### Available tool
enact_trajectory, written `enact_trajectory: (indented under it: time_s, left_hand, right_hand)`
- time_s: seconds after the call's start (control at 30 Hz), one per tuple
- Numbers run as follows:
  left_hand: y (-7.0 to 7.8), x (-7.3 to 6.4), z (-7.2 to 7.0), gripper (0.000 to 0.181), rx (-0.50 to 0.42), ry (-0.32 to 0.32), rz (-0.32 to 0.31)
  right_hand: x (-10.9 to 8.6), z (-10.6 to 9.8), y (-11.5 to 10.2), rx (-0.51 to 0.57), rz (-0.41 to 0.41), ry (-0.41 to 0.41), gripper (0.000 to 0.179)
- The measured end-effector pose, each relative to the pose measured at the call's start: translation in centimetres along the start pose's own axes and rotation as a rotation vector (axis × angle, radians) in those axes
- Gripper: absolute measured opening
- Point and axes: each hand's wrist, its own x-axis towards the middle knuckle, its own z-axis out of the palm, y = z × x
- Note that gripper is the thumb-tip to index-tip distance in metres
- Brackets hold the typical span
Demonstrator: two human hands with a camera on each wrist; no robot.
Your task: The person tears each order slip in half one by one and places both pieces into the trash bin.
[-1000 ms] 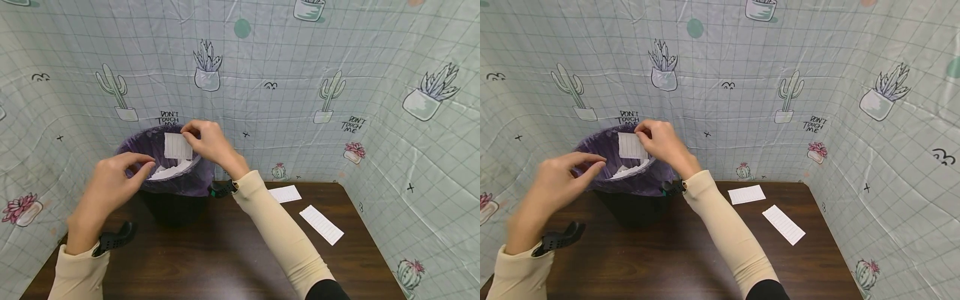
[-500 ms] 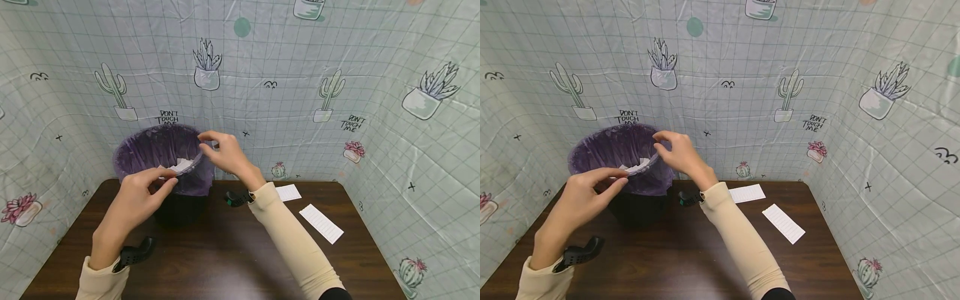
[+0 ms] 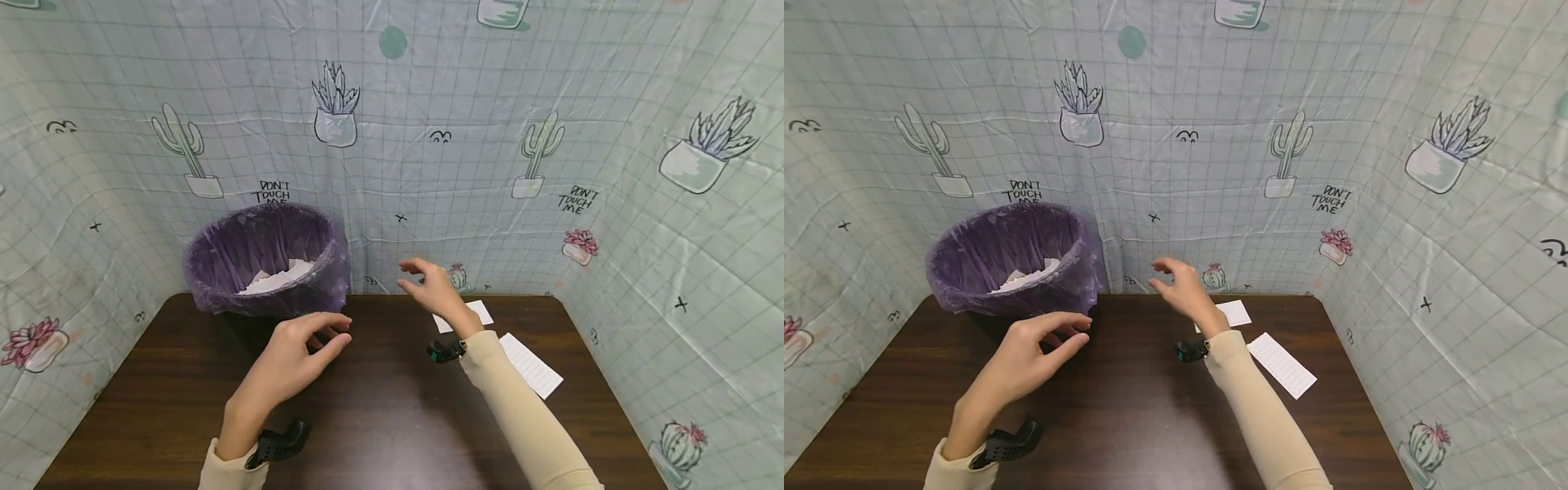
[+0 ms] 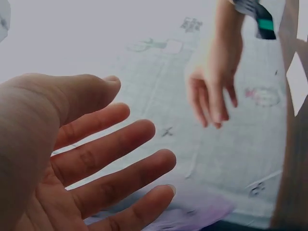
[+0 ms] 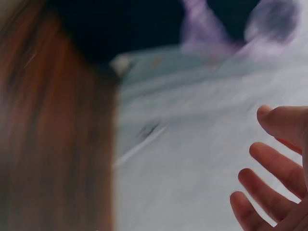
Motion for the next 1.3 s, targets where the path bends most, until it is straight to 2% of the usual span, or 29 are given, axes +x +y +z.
enact_trajectory:
  time_s: [0.2,0.4,0.53,0.77,1.0,1.2,1.3]
  left_hand:
    - [-0.5,-1.1,2.2,0.020,-0.097,0.009,-0.085]
    - [-0.9,-1.8,3.6,0.018,-0.157,-0.005,-0.154]
    - [-1.3,-2.3,4.2,0.018,-0.193,-0.009,-0.193]
    - [-2.1,-2.9,5.0,0.017,-0.232,-0.018,-0.243]
    - [-2.3,-2.8,6.0,0.018,-0.269,-0.032,-0.221]
    - [-2.4,-2.9,6.9,0.020,-0.307,-0.074,-0.213]
    - [-2.4,-2.8,7.1,0.020,-0.320,-0.082,-0.212]
  right_hand:
    - [-2.4,-0.9,6.3,-0.094,0.121,-0.090,0.042]
    - [-4.1,-2.1,10.9,-0.122,0.215,-0.150,0.043]
    - [-4.8,-2.5,13.2,-0.145,0.266,-0.142,0.042]
    - [-5.2,-2.6,15.0,-0.204,0.279,-0.136,0.041]
    - [-5.1,-2.8,15.8,-0.249,0.286,-0.148,0.042]
    - [-5.5,-2.6,16.2,-0.308,0.318,-0.186,0.046]
    - [-5.6,-2.4,16.3,-0.322,0.297,-0.190,0.047]
